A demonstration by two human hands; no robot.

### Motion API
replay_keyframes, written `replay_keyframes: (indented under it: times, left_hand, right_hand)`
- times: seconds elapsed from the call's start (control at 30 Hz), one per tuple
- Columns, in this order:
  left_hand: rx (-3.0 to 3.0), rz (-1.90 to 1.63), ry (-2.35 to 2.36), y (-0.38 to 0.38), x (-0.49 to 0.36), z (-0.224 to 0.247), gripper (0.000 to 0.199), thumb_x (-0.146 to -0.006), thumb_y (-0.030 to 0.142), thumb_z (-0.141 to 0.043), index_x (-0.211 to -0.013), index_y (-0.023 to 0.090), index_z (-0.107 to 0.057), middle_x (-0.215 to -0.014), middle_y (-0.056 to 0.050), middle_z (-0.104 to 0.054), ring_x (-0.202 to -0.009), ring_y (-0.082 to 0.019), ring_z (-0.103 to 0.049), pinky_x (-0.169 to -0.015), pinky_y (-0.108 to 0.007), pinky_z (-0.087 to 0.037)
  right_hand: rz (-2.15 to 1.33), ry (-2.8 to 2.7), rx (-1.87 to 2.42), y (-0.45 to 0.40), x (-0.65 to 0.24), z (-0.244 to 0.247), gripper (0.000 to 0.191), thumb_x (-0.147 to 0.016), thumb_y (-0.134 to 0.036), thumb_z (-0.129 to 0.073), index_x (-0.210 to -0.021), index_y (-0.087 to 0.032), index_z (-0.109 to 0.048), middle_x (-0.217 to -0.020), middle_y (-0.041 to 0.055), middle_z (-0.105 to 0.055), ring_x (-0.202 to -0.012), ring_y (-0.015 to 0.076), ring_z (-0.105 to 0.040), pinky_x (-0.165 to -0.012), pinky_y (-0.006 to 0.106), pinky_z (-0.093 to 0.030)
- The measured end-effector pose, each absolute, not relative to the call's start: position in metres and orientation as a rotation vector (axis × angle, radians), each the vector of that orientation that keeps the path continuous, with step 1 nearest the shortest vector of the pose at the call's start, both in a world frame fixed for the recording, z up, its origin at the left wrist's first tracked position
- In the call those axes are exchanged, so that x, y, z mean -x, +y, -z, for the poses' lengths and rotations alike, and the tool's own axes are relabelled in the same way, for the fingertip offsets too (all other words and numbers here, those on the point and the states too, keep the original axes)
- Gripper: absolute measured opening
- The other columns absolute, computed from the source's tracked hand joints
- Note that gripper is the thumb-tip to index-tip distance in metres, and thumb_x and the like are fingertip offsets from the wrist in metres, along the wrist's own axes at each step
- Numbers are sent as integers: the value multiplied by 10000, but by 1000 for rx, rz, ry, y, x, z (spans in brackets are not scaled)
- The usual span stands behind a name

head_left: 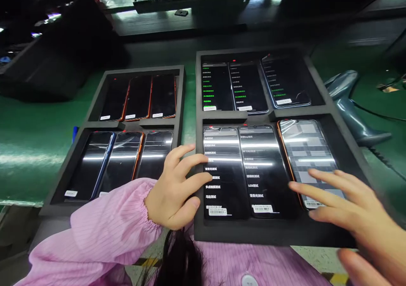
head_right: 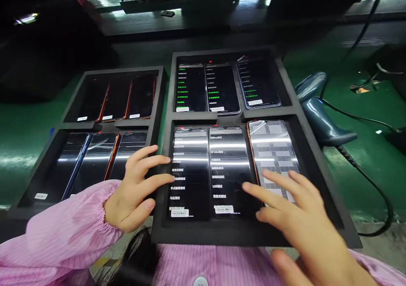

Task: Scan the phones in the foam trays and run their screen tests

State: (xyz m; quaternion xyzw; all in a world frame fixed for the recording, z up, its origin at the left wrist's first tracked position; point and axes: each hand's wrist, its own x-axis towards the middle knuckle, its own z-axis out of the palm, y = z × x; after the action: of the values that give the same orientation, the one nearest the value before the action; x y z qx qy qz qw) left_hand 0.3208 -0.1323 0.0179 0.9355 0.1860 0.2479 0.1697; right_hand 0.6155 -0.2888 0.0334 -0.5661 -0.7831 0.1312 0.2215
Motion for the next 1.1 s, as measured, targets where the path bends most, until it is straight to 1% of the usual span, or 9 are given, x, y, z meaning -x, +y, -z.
replay_keyframes:
  times: [0.1, 0.2, 0.3, 0.47, 0.57, 0.63, 0.77, 0.93, 1.1]
  left_hand:
    - [-2644, -759, 525, -132, -318, -18, 318, -755, 263, -367, -1030, 176, -500, -1171, -129, -463, -1227, -333, -316, -972, -542, -297]
    - [-2629, -763, 535, -132, -317, -18, 314, -763, 260, -363, -1042, 173, -475, -1165, -132, -468, -1224, -332, -326, -965, -545, -304]
    - [-2631, -763, 537, -133, -317, -19, 316, -767, 262, -361, -1051, 180, -472, -1162, -129, -478, -1220, -330, -335, -957, -544, -315]
    - [-2632, -736, 583, -134, -316, -20, 299, -800, 280, -328, -1036, 182, -484, -1156, -128, -488, -1225, -333, -336, -963, -551, -303]
    - [-2641, -719, 586, -133, -315, -20, 306, -815, 292, -311, -1040, 178, -484, -1158, -131, -491, -1225, -336, -339, -963, -558, -299]
    - [-2644, -719, 586, -133, -315, -20, 310, -823, 297, -302, -1043, 175, -484, -1157, -134, -492, -1224, -339, -342, -963, -563, -296]
    - [-2656, -712, 592, -133, -315, -22, 308, -838, 305, -286, -1044, 179, -478, -1157, -133, -490, -1224, -341, -344, -967, -569, -285]
    - [-2657, -683, 636, -134, -315, -23, 308, -840, 316, -281, -1044, 194, -477, -1157, -127, -493, -1228, -344, -337, -970, -569, -279]
    - [-2635, -695, 619, -133, -315, -22, 312, -831, 314, -300, -1042, 190, -493, -1168, -127, -499, -1230, -347, -338, -976, -575, -276]
  right_hand:
    - [-362, -2244, 1479, -273, -591, -43, 158, -796, -244, -451, -949, -210, -470, -1292, 103, -508, -1270, 364, -330, -1034, 581, -204]
    - [-332, -2314, 1486, -266, -587, -46, 98, -788, -238, -468, -877, -197, -471, -1292, 133, -502, -1266, 366, -339, -1002, 588, -247]
    - [-344, -2325, 1483, -267, -590, -46, 80, -778, -216, -467, -855, -195, -474, -1301, 129, -494, -1281, 360, -323, -1013, 589, -232]
    - [-418, -2283, 1452, -271, -590, -45, 49, -794, -260, -450, -801, -213, -461, -1249, 93, -553, -1298, 334, -302, -1039, 574, -185]
    - [-447, -2290, 1434, -271, -589, -46, 88, -812, -275, -433, -788, -211, -489, -1217, 77, -581, -1289, 326, -315, -1045, 569, -174]
    - [-428, -2314, 1462, -269, -588, -47, 121, -813, -269, -435, -826, -201, -534, -1232, 78, -570, -1286, 327, -312, -1039, 564, -182]
    - [-304, -2351, 1638, -264, -586, -45, 254, -804, -247, -447, -1004, -184, -590, -1331, 95, -480, -1290, 357, -280, -993, 584, -230]
    - [-184, -2281, 1834, -262, -580, -42, 354, -838, -268, -411, -1132, -139, -560, -1416, 132, -355, -1294, 397, -238, -960, 620, -255]
    - [-164, -2269, 1879, -264, -579, -44, 399, -848, -264, -390, -1196, -112, -514, -1428, 153, -323, -1294, 401, -229, -959, 622, -262]
